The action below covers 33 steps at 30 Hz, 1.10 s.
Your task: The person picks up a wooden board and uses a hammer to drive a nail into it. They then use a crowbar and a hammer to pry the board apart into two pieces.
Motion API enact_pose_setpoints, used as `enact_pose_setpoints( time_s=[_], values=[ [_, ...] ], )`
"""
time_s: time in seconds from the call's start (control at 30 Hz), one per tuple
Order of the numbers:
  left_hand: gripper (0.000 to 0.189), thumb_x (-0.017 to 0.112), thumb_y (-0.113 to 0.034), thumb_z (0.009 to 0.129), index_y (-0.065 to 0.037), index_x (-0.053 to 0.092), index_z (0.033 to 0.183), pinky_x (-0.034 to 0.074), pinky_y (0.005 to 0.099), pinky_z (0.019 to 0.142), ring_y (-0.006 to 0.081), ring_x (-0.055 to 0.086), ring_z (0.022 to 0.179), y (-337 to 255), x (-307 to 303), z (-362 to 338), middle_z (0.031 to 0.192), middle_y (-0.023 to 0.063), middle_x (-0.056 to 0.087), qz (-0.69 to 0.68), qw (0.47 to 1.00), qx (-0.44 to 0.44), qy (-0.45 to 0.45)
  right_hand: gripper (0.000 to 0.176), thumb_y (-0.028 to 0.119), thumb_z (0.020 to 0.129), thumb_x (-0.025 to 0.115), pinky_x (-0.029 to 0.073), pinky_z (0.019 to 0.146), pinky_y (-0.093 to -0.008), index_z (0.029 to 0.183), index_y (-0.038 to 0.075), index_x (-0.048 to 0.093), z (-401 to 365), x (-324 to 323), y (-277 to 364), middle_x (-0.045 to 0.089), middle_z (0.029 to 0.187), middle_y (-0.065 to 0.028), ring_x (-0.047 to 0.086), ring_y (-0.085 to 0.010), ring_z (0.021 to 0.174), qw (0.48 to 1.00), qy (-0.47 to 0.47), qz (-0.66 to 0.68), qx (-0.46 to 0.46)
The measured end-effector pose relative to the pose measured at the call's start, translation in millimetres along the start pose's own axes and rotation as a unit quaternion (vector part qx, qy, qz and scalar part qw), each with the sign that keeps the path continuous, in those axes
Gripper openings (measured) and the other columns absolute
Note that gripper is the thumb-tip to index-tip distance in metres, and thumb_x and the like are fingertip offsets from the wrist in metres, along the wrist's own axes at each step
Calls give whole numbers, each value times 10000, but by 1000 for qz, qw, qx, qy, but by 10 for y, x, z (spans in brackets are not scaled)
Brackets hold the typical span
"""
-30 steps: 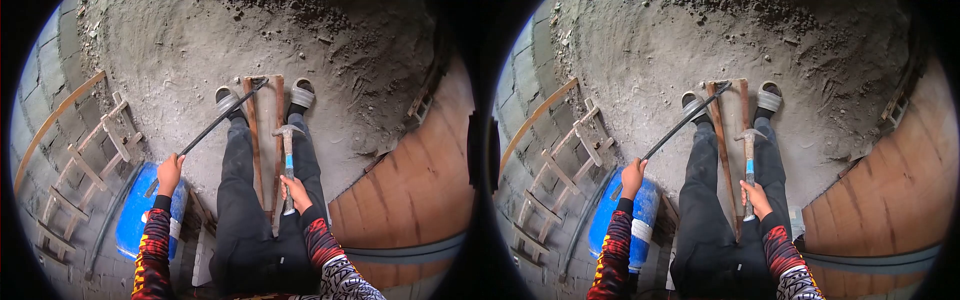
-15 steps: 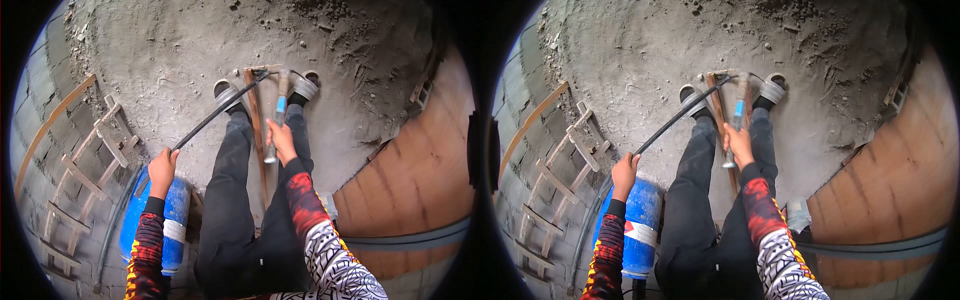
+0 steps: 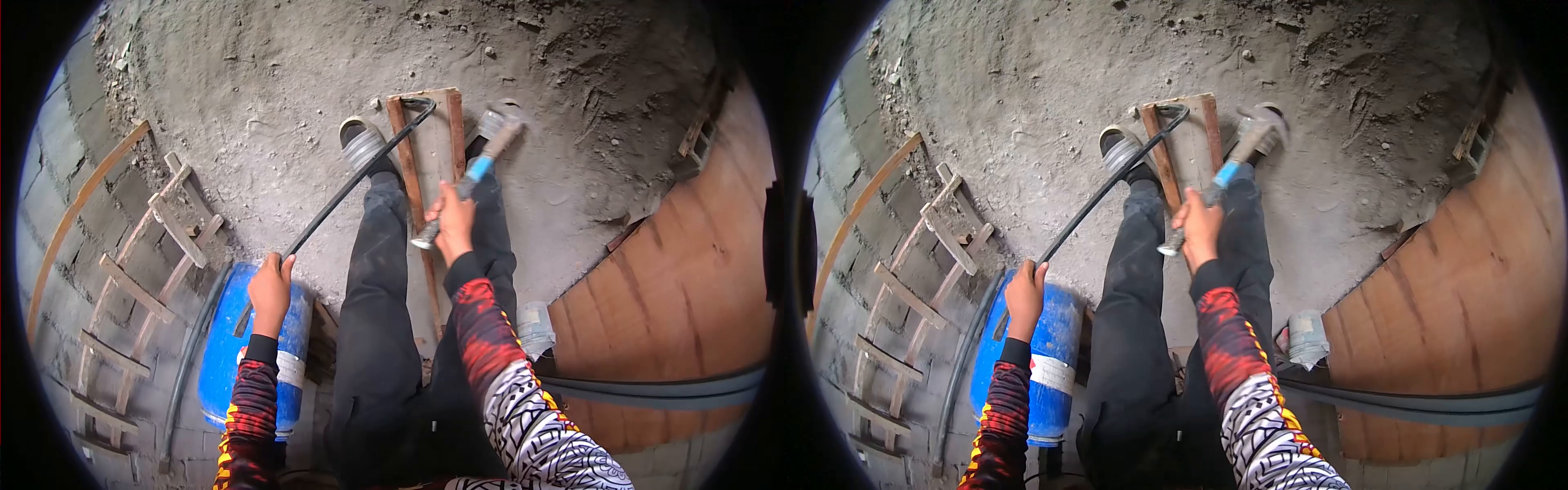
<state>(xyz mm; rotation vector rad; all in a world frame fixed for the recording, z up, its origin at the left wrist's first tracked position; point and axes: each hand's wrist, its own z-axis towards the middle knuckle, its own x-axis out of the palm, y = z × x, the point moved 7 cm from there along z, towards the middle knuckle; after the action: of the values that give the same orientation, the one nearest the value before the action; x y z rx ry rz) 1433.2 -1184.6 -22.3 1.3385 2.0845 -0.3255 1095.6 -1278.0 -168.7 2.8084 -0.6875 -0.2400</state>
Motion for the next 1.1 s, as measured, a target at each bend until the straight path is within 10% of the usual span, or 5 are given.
enact_pose_setpoints(
  time_s=[0.2, 0.67, 0.87, 1.1],
  values=[
    [379, 543, -407, 941, -40, 539, 847, 457, 481, 563, 402, 611, 667, -124, 90, -106, 759, 202, 630, 14, 1000, 14, 15, 252, 219, 871, 675, 395, 391, -294, 793, 19, 543, -100, 294, -400, 533, 551, -32, 508, -123, 420, 924, 188, -315, 104],
    [388, 508, -405, 959, -42, 542, 827, 450, 508, 558, 414, 607, 634, -273, -342, 78, 655, 223, 604, 18, 998, 16, 57, 215, 188, 893, 657, 384, 396, -298, 883, 76, 474, 183, -484, 529, 458, 567, 1, 446, -126, 426, 999, 22, 12, 46],
    [390, 499, -398, 962, -35, 574, 844, 447, 512, 579, 427, 598, 657, -507, -648, 92, 678, 226, 611, 40, 995, -3, 86, 197, 193, 886, 660, 381, 387, -280, 862, 54, 521, 127, 38, -78, 467, 545, -1, 458, -112, 410, 983, 107, -87, 121],
    [404, 489, -410, 964, -32, 576, 851, 458, 514, 603, 429, 609, 680, -597, -752, 92, 688, 229, 617, 36, 997, -5, 69, 279, 273, 881, 677, 377, 373, -264, 789, 90, 486, 140, -593, 695, 445, 534, 10, 449, -109, 392, 996, 35, -65, 54]
  ],
)
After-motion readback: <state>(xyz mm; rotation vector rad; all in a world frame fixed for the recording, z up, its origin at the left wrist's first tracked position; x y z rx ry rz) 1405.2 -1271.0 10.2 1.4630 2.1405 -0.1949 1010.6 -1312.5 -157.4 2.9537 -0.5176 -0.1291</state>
